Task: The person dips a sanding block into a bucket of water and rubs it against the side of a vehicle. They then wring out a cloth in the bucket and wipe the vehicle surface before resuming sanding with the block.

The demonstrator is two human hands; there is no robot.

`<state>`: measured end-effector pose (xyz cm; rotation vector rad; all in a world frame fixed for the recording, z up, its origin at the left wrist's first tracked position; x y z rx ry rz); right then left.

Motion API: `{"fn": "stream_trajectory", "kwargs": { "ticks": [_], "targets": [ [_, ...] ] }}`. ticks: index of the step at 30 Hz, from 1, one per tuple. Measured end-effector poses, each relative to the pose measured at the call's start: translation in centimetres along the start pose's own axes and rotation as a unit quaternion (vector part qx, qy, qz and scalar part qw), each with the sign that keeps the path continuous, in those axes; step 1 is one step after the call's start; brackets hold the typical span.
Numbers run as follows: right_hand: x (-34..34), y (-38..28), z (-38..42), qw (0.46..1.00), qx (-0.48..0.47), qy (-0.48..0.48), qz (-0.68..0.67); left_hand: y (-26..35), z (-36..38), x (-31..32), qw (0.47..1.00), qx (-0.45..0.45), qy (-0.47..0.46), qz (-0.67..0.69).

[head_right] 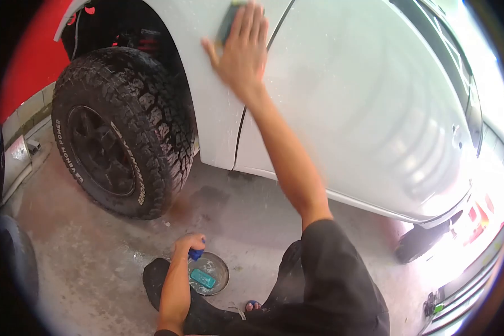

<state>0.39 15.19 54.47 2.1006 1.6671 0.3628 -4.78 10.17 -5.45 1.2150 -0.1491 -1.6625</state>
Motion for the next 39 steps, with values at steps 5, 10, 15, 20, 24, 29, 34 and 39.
{"fn": "stream_trajectory", "kwargs": {
  "ticks": [5,10,15,20,24,29,34,39],
  "targets": [
    [-1.7,-0.9,7.9,0.995,-0.047,-0.083,-0.014,-0.6,-0.6,1.1,0.997,0.068,0.047,0.005],
    [-1.0,1.9,-2.6,0.998,0.014,-0.052,0.022,-2.3,-3.1,2.2,1.0,0.002,-0.008,-0.026],
    [-1.7,-1.3,10.9,0.992,-0.041,-0.121,0.021,-0.7,0.0,0.6,0.996,0.032,0.055,0.057],
    [-0.3,3.0,-2.7,0.998,0.038,0.001,0.051,-1.6,-0.1,0.5,0.999,-0.007,0.031,-0.015],
    [-1.5,-0.7,8.7,0.997,-0.022,-0.064,0.043,-2.2,-0.4,0.3,0.992,0.019,0.088,0.091],
    [-0.8,3.6,-1.6,0.999,-0.04,-0.015,0.031,-4.6,-2.1,1.7,0.999,-0.009,0.012,-0.041],
    [-1.5,0.0,7.7,0.995,-0.04,-0.069,0.058,-2.7,-0.1,-1.0,0.996,-0.003,0.081,0.041],
    [-0.8,1.9,4.1,0.992,-0.126,-0.016,0.008,-5.2,-1.7,1.9,0.998,-0.012,0.059,-0.007]
  ]
}}
Point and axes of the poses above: each hand's wrist, its own z-axis away from the middle knuckle, its own x-axis out of the palm, y = z × x, the point moved 4 cm from there along -z, towards the middle knuckle, and after that the axes turned 1 degree about y, right-handed, at the moved point
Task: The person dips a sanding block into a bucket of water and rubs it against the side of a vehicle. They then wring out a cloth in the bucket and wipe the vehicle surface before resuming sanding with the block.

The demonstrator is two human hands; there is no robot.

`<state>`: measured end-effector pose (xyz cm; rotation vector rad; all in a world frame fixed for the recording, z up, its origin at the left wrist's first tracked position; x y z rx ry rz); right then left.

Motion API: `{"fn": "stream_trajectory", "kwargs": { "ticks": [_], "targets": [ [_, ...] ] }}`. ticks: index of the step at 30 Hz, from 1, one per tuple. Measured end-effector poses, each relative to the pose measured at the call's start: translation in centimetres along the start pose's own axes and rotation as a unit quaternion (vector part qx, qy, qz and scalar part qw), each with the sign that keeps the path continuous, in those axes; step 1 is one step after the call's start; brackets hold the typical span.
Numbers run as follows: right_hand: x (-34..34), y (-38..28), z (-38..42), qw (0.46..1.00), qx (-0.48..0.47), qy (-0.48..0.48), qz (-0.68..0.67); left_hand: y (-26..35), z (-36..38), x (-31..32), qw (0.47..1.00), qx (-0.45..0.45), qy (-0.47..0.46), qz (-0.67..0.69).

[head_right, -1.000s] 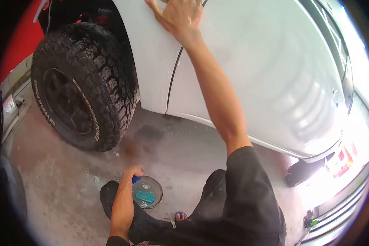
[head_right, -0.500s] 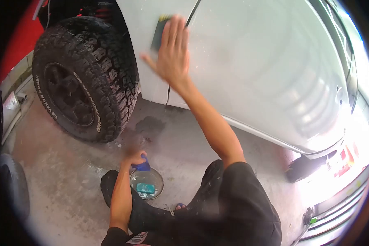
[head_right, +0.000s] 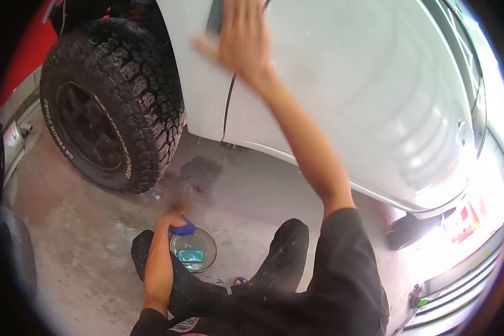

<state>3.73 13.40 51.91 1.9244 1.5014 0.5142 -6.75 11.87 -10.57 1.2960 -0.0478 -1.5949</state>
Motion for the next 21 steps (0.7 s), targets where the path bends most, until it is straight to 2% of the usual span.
{"fn": "stream_trajectory", "kwargs": {
  "ticks": [3,6,7,9,11,12,13,15,17,18,19,21],
  "targets": [
    [1.0,2.7,-6.3,0.994,0.103,0.022,0.007,0.9,0.7,-1.6,1.0,0.014,-0.004,-0.003],
    [-0.1,-3.3,2.2,0.99,0.054,-0.077,0.108,1.8,1.2,-2.7,0.997,0.044,0.04,0.055],
    [-1.0,-6.1,6.1,0.989,0.034,-0.137,0.051,1.5,0.9,-1.7,0.997,0.051,0.032,0.047],
    [-0.5,-6.1,8.3,0.99,-0.016,-0.141,0.004,-0.2,-1.3,-0.2,0.997,0.063,0.023,0.031],
    [-0.1,-2.3,1.9,0.998,-0.008,-0.053,0.019,-1.5,-2.3,1.1,0.998,0.046,-0.022,-0.045],
    [0.2,-0.5,-1.9,0.998,0.039,-0.051,0.017,-1.6,-2.8,1.5,0.995,0.038,-0.044,-0.082],
    [0.4,1.3,-5.8,0.995,0.087,-0.049,0.014,-0.3,-1.3,0.4,0.998,0.035,-0.018,-0.04],
    [0.4,0.7,-4.3,0.995,0.098,-0.032,-0.003,3.8,4.3,-3.9,0.998,0.024,0.033,0.04],
    [-0.1,-2.9,2.2,0.998,0.057,-0.021,0.031,4.2,4.0,-4.1,0.993,0.069,0.071,0.061],
    [-0.6,-5.9,6.4,0.992,0.05,-0.118,0.012,4.1,3.8,-3.6,0.989,0.091,0.09,0.073],
    [-0.5,-7.4,10.0,0.987,0.038,-0.128,-0.092,3.5,3.3,-2.3,0.992,0.09,0.067,0.049],
    [-1.3,-5.6,7.4,0.99,-0.006,-0.126,0.068,1.8,1.8,-1.4,0.996,0.088,0.031,-0.001]
  ]
}}
Point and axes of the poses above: each hand's wrist, its own z-axis away from the middle knuckle, its own x-axis out of the palm, y = z × x, the point moved 4 cm from there along -z, towards the middle knuckle, and after that the axes turned 1 degree about y, right-handed, at the moved point
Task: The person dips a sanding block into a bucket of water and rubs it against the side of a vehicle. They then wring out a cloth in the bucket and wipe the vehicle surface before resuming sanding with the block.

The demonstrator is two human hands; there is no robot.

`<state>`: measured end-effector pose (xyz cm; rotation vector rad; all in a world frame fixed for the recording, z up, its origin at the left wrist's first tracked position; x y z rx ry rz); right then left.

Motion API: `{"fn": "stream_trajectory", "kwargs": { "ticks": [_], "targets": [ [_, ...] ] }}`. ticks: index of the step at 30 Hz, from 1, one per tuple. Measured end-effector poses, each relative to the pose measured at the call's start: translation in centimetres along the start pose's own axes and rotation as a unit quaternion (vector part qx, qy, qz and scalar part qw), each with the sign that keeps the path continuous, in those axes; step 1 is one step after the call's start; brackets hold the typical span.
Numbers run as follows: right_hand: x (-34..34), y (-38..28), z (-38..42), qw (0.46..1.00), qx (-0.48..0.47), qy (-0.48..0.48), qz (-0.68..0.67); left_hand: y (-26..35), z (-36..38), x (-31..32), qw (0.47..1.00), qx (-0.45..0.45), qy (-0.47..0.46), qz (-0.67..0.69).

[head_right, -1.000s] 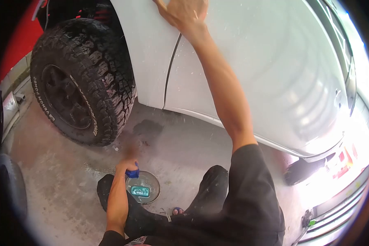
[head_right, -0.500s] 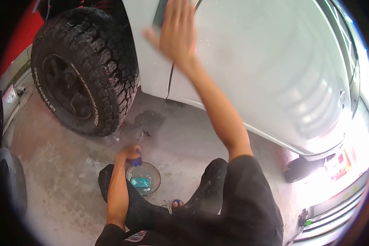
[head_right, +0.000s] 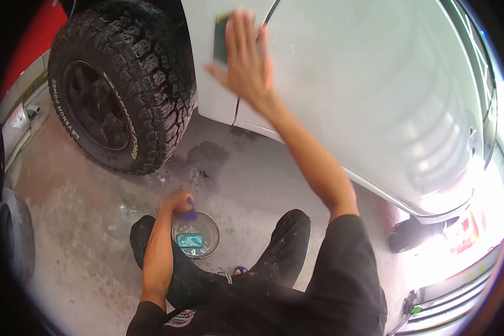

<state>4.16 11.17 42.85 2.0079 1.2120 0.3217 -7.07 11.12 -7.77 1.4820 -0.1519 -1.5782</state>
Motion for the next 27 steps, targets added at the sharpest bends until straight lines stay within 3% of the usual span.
{"fn": "stream_trajectory", "kwargs": {
  "ticks": [3,6,9,11,13,15,17,20,21,24,25,27],
  "targets": [
    [-0.8,6.6,-11.5,0.988,0.11,0.092,-0.064,-1.4,-0.4,0.5,0.984,-0.112,-0.115,-0.078],
    [-0.1,4.2,-7.5,0.985,0.129,0.091,-0.065,-0.9,-0.1,-1.3,0.998,-0.066,0.012,-0.013],
    [0.7,-0.2,0.6,0.99,0.099,0.058,-0.088,1.3,1.9,-3.1,0.994,-0.051,0.066,0.064],
    [0.5,0.7,-0.9,0.992,0.077,0.049,-0.088,1.9,3.1,-3.1,0.998,-0.061,-0.002,-0.015],
    [-0.4,6.0,-8.9,0.987,0.118,0.099,-0.056,-0.4,1.1,-0.3,0.989,-0.111,-0.072,-0.066],
    [-0.4,7.8,-11.0,0.98,0.139,0.13,-0.054,1.6,2.6,-2.7,0.991,-0.122,-0.058,-0.013],
    [-0.5,5.9,-7.8,0.984,0.111,0.124,-0.059,2.3,3.0,-3.0,0.995,-0.09,-0.004,0.034],
    [-0.6,-0.1,1.3,0.987,0.08,0.042,-0.131,0.5,0.2,-0.4,0.996,-0.061,-0.009,0.066],
    [-0.5,0.6,0.7,0.996,0.053,0.031,-0.061,0.3,0.2,0.1,0.995,-0.077,-0.046,0.05],
    [-0.7,5.5,-7.5,0.987,0.025,0.145,-0.069,0.7,1.2,0.1,0.988,-0.1,-0.075,-0.086],
    [-1.1,6.7,-10.5,0.988,0.087,0.101,-0.077,1.9,2.3,-0.9,0.989,-0.126,-0.062,-0.043],
    [-0.3,5.8,-9.1,0.986,0.088,0.122,-0.07,0.7,-0.1,0.2,0.992,-0.116,-0.05,0.007]
  ]
}}
Point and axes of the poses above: each hand's wrist, its own z-axis away from the middle knuckle, its own x-axis out of the palm, y = z × x, the point moved 4 cm from there along -z, towards the middle knuckle, and after that the axes turned 1 degree about y, right-handed, at the moved point
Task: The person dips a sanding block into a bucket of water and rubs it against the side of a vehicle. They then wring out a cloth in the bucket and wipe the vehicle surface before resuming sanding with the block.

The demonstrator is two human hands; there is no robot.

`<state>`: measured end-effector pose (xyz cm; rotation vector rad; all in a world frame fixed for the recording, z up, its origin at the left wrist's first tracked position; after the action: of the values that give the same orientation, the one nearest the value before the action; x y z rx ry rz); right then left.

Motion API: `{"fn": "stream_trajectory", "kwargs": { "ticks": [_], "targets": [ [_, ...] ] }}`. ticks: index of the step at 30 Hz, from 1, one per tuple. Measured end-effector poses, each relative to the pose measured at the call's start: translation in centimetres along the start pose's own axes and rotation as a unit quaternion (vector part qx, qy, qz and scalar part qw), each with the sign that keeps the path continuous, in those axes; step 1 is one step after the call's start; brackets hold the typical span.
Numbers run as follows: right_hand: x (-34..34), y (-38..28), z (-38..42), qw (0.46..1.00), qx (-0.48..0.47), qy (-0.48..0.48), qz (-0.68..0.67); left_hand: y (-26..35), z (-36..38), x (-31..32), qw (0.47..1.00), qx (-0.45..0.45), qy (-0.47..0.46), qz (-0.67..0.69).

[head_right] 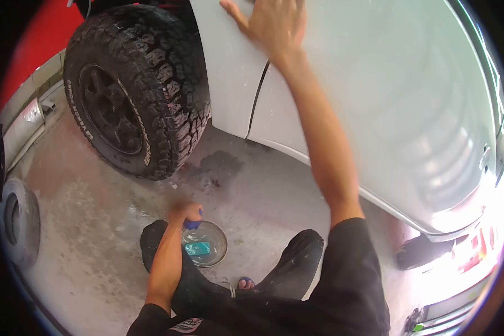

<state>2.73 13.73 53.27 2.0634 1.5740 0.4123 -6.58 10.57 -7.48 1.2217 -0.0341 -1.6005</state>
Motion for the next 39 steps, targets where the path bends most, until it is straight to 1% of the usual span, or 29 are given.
{"fn": "stream_trajectory", "kwargs": {
  "ticks": [1,2,3,4,5,6,7,8,9,11,14,16,17,19,21,22,25,26,28,29,30,31,32,33,34,36,37,38,39],
  "targets": [
    [0.2,-0.5,1.5,1.0,0.0,0.009,0.005,-0.2,-0.7,0.5,1.0,0.008,0.001,0.024],
    [-0.8,-2.7,5.3,0.999,0.004,-0.03,0.032,0.4,-0.3,0.0,0.999,0.019,0.006,0.028],
    [-1.1,-4.9,10.1,0.996,-0.013,-0.088,0.012,1.2,0.5,-0.7,0.999,0.026,0.01,0.034],
    [-0.9,-5.8,13.8,0.992,-0.014,-0.12,-0.024,1.4,1.3,-0.7,0.998,0.033,0.012,0.042],
    [-0.6,-6.0,15.6,0.987,-0.021,-0.151,-0.059,0.9,1.3,0.0,0.999,0.025,-0.011,0.033],
    [-1.0,-5.3,14.0,0.992,-0.026,-0.118,-0.035,0.0,0.9,0.9,0.999,0.017,-0.035,0.023],
    [-1.3,-3.9,10.3,0.996,-0.032,-0.084,-0.009,-0.5,0.4,1.3,0.998,0.011,-0.058,0.012],
    [-1.0,-2.4,6.1,0.998,-0.041,-0.05,0.016,-0.1,0.6,0.5,0.999,0.006,-0.042,0.01],
    [0.1,-0.7,2.1,0.999,-0.015,-0.01,0.031,0.4,1.8,-0.1,1.0,0.0,-0.03,0.007],
    [-0.5,-0.9,-0.4,0.999,0.03,-0.014,0.005,0.5,2.6,-1.5,1.0,-0.003,0.002,0.006],
    [-0.9,-5.1,9.3,0.997,0.031,-0.073,-0.005,0.3,2.6,-2.0,0.998,0.024,0.048,0.035],
    [-1.2,-5.0,10.4,0.996,0.013,-0.083,-0.018,-0.5,2.0,-1.4,0.994,0.047,0.064,0.07],
    [-1.2,-4.9,10.9,0.996,0.006,-0.09,-0.026,-1.3,1.9,-0.6,0.998,0.03,0.032,0.038],
    [-0.9,-2.4,3.9,0.999,0.02,-0.032,-0.006,-0.9,3.1,-1.3,1.0,-0.001,-0.021,-0.019],
    [-0.5,-0.7,-0.2,0.999,0.048,0.008,0.001,-0.2,4.6,-2.4,0.999,-0.006,0.041,0.012],
    [0.0,-0.9,1.2,0.998,0.053,0.037,-0.021,-0.4,5.0,-3.0,0.997,-0.008,0.072,0.024],
    [-1.1,-6.0,11.7,0.992,0.073,-0.058,-0.08,-0.8,3.6,-2.6,0.989,0.039,0.106,0.097],
    [-1.2,-6.3,13.4,0.989,0.07,-0.088,-0.099,-1.0,3.9,-2.0,0.992,0.035,0.095,0.079],
    [-1.9,-4.9,9.8,0.995,0.067,-0.056,-0.048,-1.0,4.1,-2.2,0.995,0.029,0.082,0.049],
    [-1.5,-3.8,6.4,0.997,0.062,-0.036,-0.025,-0.9,3.9,-2.4,0.996,0.023,0.082,0.026],
    [-0.7,-2.1,2.1,0.998,0.06,0.015,0.02,-0.9,4.0,-2.3,0.996,0.014,0.083,0.004],
    [-0.8,-1.6,0.3,0.997,0.071,-0.002,-0.008,-1.1,4.5,-2.1,0.997,0.004,0.078,-0.021],
    [-0.9,-1.3,-1.0,0.996,0.086,-0.02,-0.035,0.6,6.6,-3.5,0.995,-0.005,0.094,0.011],
    [-0.8,-1.2,-1.4,0.992,0.1,-0.037,-0.062,1.1,6.5,-4.0,0.994,0.006,0.109,0.032],
    [0.0,-1.9,1.5,0.997,0.072,0.038,0.013,1.5,6.5,-4.2,0.991,0.019,0.123,0.053],
    [-0.1,-6.3,12.0,0.996,0.046,-0.055,-0.05,2.3,6.7,-4.6,0.987,0.04,0.135,0.076],
    [-0.8,-8.1,15.2,0.99,0.035,-0.105,-0.083,2.4,7.1,-4.5,0.988,0.044,0.129,0.077],
    [-1.1,-7.6,14.8,0.993,0.014,-0.099,-0.063,2.6,7.1,-4.6,0.987,0.05,0.129,0.079],
    [-0.8,-6.2,13.1,0.995,-0.007,-0.093,-0.043,2.3,6.9,-4.4,0.989,0.052,0.13,0.046]
  ]
}}
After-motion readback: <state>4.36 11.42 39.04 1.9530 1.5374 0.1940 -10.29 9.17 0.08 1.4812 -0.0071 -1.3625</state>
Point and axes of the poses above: each hand's wrist, its own z-axis away from the middle knuckle, its own x-axis out of the palm, y = z × x, the point moved 4 cm from there along -z, towards the middle knuckle, and after that the axes turned 1 degree about y, right-handed, at the moved point
